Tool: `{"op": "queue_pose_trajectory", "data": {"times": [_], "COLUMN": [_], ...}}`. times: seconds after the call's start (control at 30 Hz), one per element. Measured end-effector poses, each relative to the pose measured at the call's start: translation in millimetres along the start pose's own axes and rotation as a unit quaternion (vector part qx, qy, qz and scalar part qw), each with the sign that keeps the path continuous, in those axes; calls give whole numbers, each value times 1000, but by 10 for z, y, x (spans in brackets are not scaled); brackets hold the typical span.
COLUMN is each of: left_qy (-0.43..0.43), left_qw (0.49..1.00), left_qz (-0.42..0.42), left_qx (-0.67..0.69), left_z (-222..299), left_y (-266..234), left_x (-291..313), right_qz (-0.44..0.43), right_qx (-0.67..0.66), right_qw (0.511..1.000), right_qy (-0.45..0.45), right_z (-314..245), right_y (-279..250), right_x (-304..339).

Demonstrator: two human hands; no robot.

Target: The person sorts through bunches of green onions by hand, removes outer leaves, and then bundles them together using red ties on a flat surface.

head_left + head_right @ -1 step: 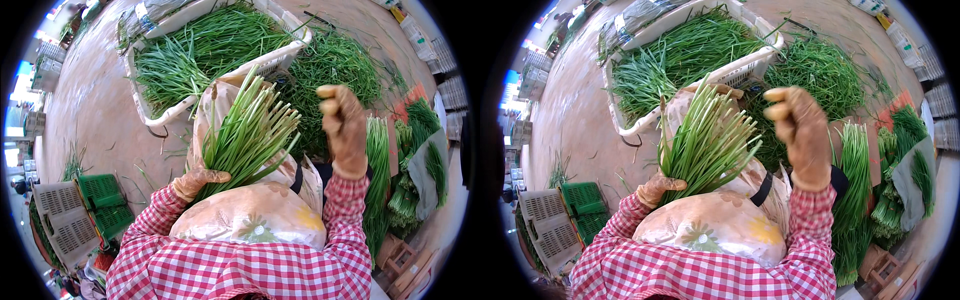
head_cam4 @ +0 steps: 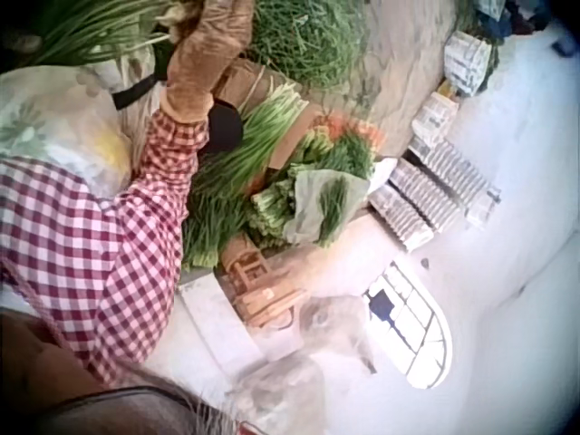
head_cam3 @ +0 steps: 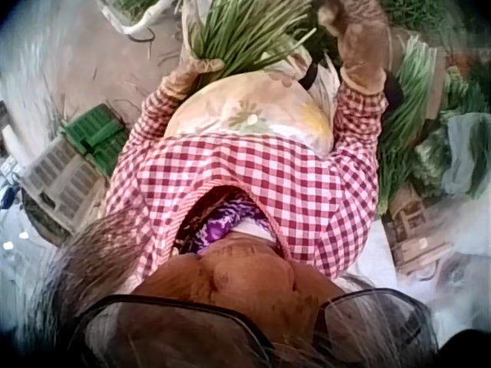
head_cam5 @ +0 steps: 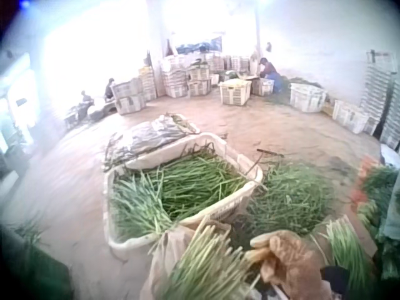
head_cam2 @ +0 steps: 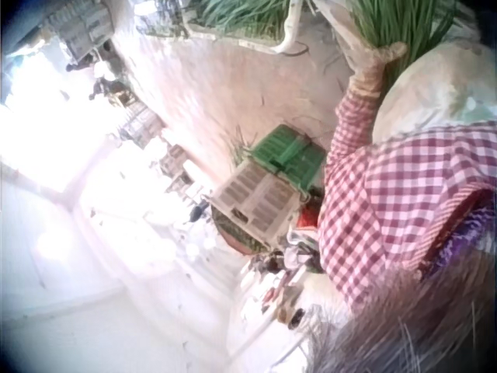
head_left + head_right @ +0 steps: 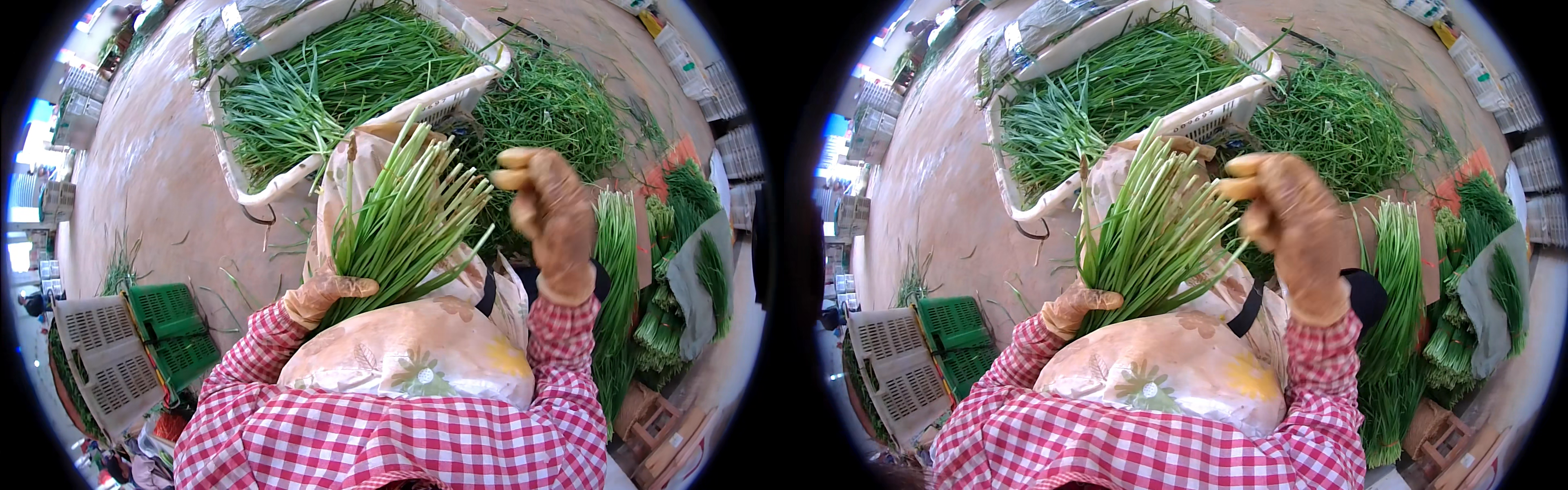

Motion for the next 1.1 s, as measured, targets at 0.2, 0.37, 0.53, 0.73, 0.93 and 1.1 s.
{"op": "queue_pose_trajectory", "data": {"times": [0.2, 0.37, 0.53, 0.73, 0.93, 1.1], "left_qy": [11, 67, 54, 28, 70, 115], "left_qw": [1000, 995, 994, 988, 987, 952], "left_qz": [27, 46, 88, 114, 142, 227], "left_qx": [-5, -63, 17, 97, 1, -167], "left_z": [-12, -32, -114, -267, -273, -310], "left_y": [18, -52, -140, -205, -325, -567], "left_x": [30, 60, 83, 110, 90, 136], "right_qz": [-6, -48, -84, -129, -20, -66], "right_qx": [202, 316, 219, 272, 672, 557], "right_qw": [979, 947, 971, 953, 693, 750], "right_qy": [4, -37, 55, 28, -259, -351], "right_z": [522, 511, 731, 545, -126, -348], "right_y": [292, 431, 414, 262, -180, 195], "right_x": [241, 288, 326, 251, -228, -227]}}
Point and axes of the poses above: each hand's wrist, its own x-axis away from the middle knuckle, its own y-axis out of the palm, z = x × y, the point moved 9 cm from there along -x, towards the middle knuckle, and after that the axes turned 7 degrees about -y, right-handed, at the moved point
